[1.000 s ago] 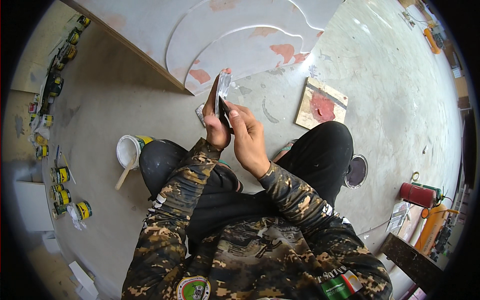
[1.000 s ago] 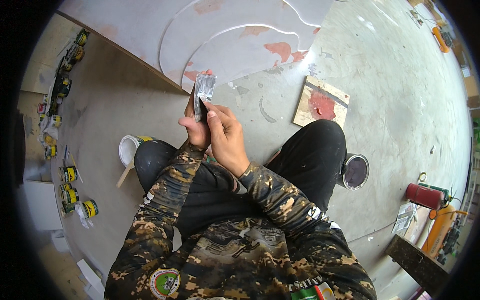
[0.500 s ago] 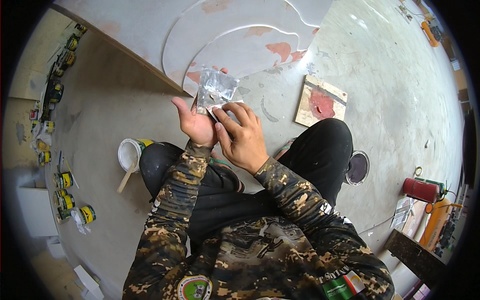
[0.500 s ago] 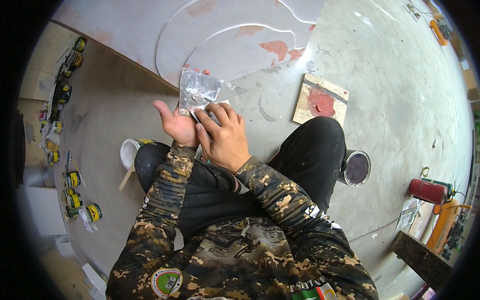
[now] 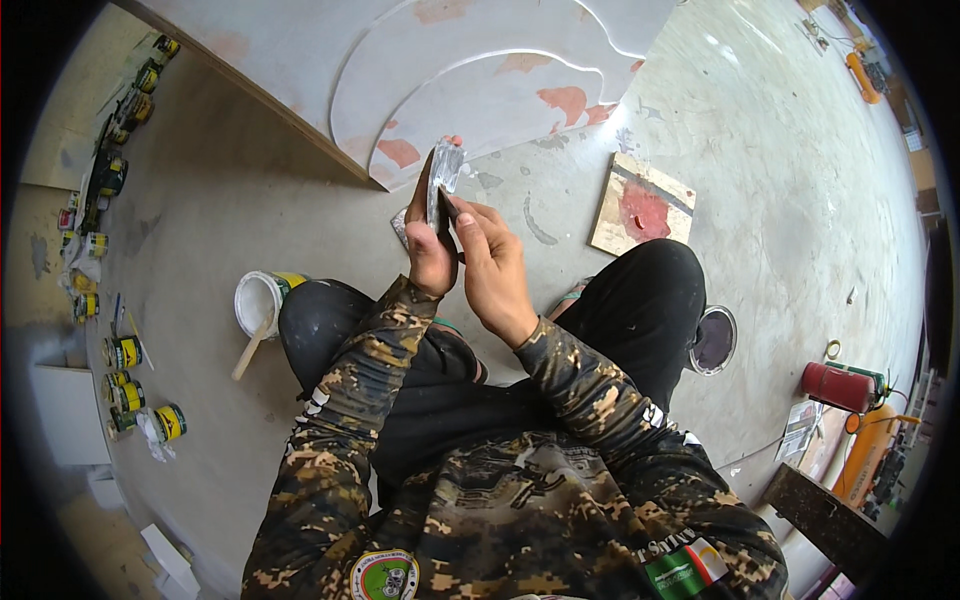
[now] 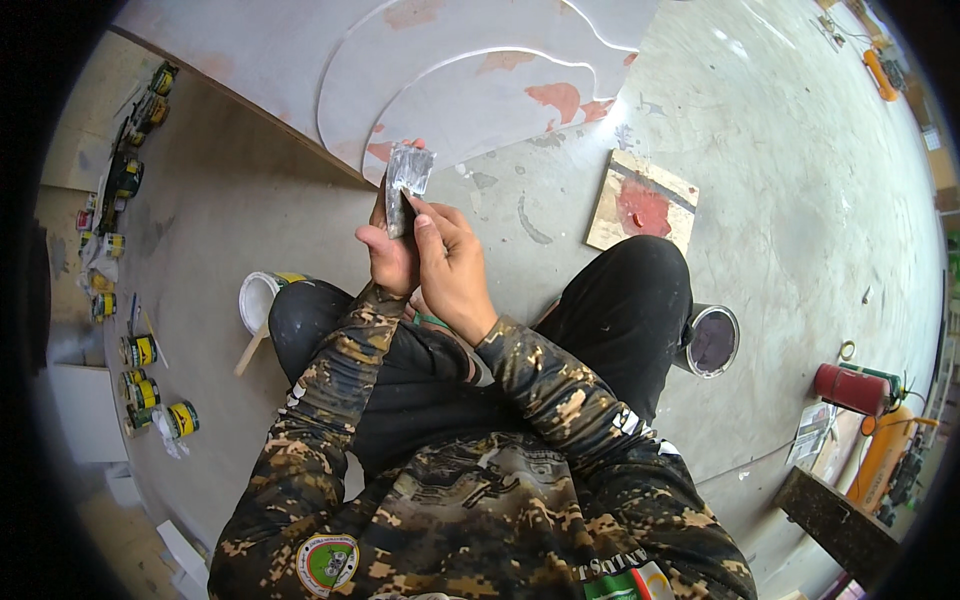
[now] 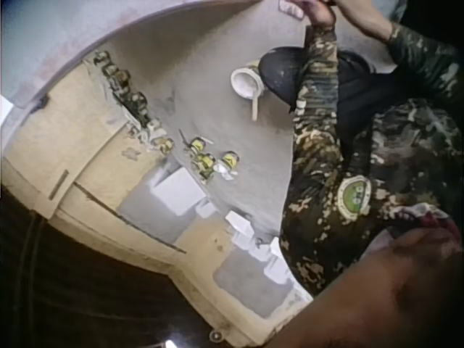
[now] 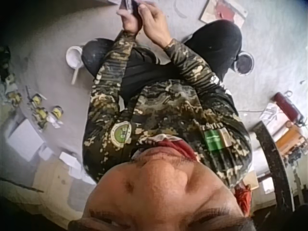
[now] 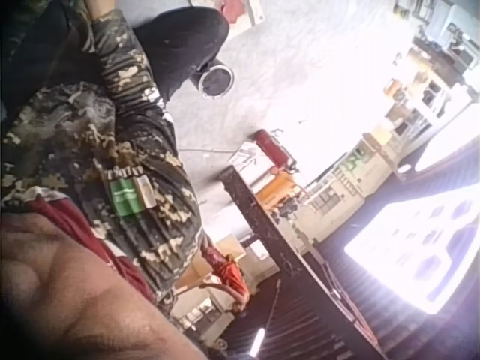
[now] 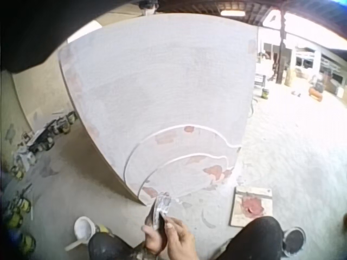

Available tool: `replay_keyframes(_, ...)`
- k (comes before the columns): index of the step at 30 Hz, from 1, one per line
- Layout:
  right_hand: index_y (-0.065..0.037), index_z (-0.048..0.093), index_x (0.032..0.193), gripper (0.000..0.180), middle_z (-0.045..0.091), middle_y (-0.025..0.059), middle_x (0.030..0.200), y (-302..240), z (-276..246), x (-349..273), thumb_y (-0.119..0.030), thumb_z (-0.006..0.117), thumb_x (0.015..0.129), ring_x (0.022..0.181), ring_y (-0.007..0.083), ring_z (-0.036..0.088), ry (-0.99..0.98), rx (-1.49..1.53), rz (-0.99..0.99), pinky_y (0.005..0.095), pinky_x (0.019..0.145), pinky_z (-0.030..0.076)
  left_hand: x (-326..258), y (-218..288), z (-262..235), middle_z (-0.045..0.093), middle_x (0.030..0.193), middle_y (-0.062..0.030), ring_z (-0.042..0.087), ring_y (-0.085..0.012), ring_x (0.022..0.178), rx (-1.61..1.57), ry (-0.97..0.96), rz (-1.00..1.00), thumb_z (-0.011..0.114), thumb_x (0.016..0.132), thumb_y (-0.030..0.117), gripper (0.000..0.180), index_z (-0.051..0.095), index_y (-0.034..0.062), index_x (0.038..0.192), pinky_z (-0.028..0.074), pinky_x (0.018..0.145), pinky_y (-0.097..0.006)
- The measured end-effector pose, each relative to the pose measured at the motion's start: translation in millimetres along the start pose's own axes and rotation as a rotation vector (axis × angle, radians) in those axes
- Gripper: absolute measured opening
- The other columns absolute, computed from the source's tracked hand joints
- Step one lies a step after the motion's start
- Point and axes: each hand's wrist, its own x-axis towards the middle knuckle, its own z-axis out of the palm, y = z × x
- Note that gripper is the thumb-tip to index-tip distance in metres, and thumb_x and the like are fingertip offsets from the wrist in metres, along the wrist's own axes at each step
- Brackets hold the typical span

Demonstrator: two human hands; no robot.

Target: Applying red wood filler to a white curved surface using metal spatulas.

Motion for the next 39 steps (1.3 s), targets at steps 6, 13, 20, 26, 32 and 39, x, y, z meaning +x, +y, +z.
replay_keyframes(6,-0.003,0.065,0.130,0.034,0.062,0.0126,0.122,-11,-12,7,-0.020,0.055,0.103,0.107,0.0238,0.060,-0.047,-0.114,-0.090,0.0363,0.092,0.048,13,10,0,0.040,0.153,-0.0241,0.037,-0.0326,0.144,-0.299,0.092,-0.142,0.025,0.093,0.082,0.108,0.031,-0.0088,0.152,0.027,0.120,-0.045)
replay_keyframes(13,-0.015,0.067,0.128,0.039,0.060,0.0105,0.124,-16,-18,-3,-0.019,0.067,0.089,0.118,0.0356,0.053,-0.032,-0.826,-0.516,0.0477,0.097,0.044,21,43,3,0.044,0.149,-0.0244,0.043,-0.0361,0.138,-0.675,0.300,-0.407,0.032,0.088,0.087,0.112,0.034,-0.0069,0.150,0.032,0.117,-0.048)
replay_keyframes(20,-0.012,0.068,0.126,0.034,0.062,0.0121,0.122,-14,-14,-2,-0.017,0.064,0.092,0.117,0.0361,0.054,-0.004,-0.844,-0.504,0.0471,0.097,0.044,15,38,8,0.039,0.153,-0.0239,0.037,-0.0346,0.143,-0.625,0.219,-0.346,0.026,0.090,0.085,0.112,0.029,-0.0090,0.152,0.026,0.120,-0.046)
replay_keyframes(26,-0.002,0.068,0.123,0.030,0.064,0.0181,0.118,-4,-6,1,-0.015,0.058,0.098,0.105,0.0355,0.060,0.046,-0.514,-0.366,0.0418,0.093,0.048,7,21,8,0.034,0.156,-0.0240,0.032,-0.0331,0.146,-0.469,0.110,-0.182,0.027,0.093,0.081,0.109,0.026,-0.0097,0.153,0.023,0.121,-0.044)
replay_keyframes(32,0.002,0.068,0.121,0.033,0.064,0.0213,0.121,-9,-2,2,-0.019,0.054,0.101,0.111,0.0364,0.062,0.047,-0.145,-0.082,0.0396,0.096,0.048,-2,0,-3,0.037,0.156,-0.0212,0.034,-0.0307,0.146,-0.221,0.066,-0.091,0.032,0.093,0.080,0.107,0.029,-0.0091,0.152,0.023,0.121,-0.043)
replay_keyframes(39,0.003,0.065,0.128,0.037,0.063,0.0159,0.126,4,-13,9,-0.022,0.052,0.104,0.109,0.0226,0.062,-0.037,0.047,0.061,0.0336,0.093,0.049,0,-2,-5,0.040,0.154,-0.0221,0.038,-0.0319,0.143,-0.040,0.086,-0.112,0.026,0.092,0.083,0.110,0.032,-0.0098,0.151,0.025,0.120,-0.044)
